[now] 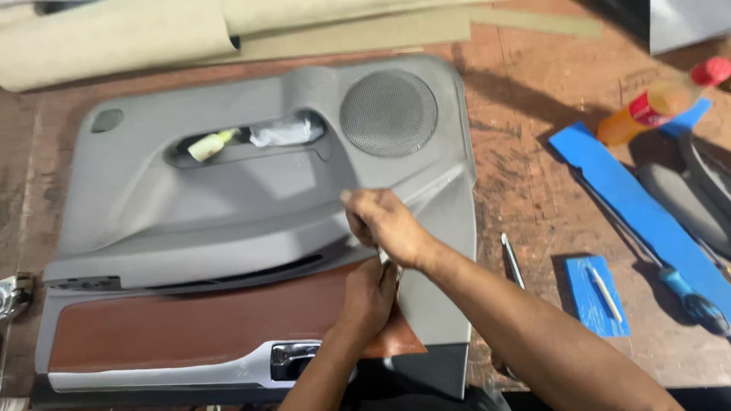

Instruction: The person applies brown leather material to a car door panel, using a metal spatula-like tool and a screwdriver to tuck the edges into the seams.

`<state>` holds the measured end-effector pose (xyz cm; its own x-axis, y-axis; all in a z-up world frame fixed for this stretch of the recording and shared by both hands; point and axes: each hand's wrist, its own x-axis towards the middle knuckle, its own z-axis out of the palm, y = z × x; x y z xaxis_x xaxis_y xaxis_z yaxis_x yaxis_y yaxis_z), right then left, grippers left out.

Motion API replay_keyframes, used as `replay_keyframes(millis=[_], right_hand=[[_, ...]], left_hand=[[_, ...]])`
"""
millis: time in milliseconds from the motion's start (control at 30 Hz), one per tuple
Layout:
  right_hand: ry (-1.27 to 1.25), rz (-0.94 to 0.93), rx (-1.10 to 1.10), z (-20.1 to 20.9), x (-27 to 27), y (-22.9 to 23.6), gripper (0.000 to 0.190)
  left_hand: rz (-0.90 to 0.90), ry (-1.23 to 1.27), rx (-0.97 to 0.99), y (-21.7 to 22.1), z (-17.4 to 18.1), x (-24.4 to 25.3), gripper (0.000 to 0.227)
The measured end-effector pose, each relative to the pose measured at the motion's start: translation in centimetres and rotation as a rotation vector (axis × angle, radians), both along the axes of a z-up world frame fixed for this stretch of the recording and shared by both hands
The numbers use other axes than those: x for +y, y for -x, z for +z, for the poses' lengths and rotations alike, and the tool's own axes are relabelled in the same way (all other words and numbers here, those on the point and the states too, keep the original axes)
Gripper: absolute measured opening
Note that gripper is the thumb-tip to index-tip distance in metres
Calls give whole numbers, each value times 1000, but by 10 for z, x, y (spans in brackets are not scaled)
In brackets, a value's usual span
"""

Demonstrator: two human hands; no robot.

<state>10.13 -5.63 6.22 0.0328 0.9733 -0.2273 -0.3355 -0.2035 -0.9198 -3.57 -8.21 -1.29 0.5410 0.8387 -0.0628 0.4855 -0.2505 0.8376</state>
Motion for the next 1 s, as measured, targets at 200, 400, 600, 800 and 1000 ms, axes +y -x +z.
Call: replay_keyframes(millis=[200,400,600,800,1000], right_hand=[[-151,71,40,-2,-6,4,45],[-75,37,132,-2,-11,-3,44],[-119,31,229,-11,-11,-5,43],[-138,14,98,-20,-10,-6,43],[-56,81,157,-25,11,-3,46]], left_hand=[[25,13,-49,9,1,-7,21],[15,-141,-135,9,-1,-17,16],[22,-208,-116,6,-10,-14,15],[27,-236,-120,7,-13,-21,14],[58,-61,21,1,-10,-14,17]])
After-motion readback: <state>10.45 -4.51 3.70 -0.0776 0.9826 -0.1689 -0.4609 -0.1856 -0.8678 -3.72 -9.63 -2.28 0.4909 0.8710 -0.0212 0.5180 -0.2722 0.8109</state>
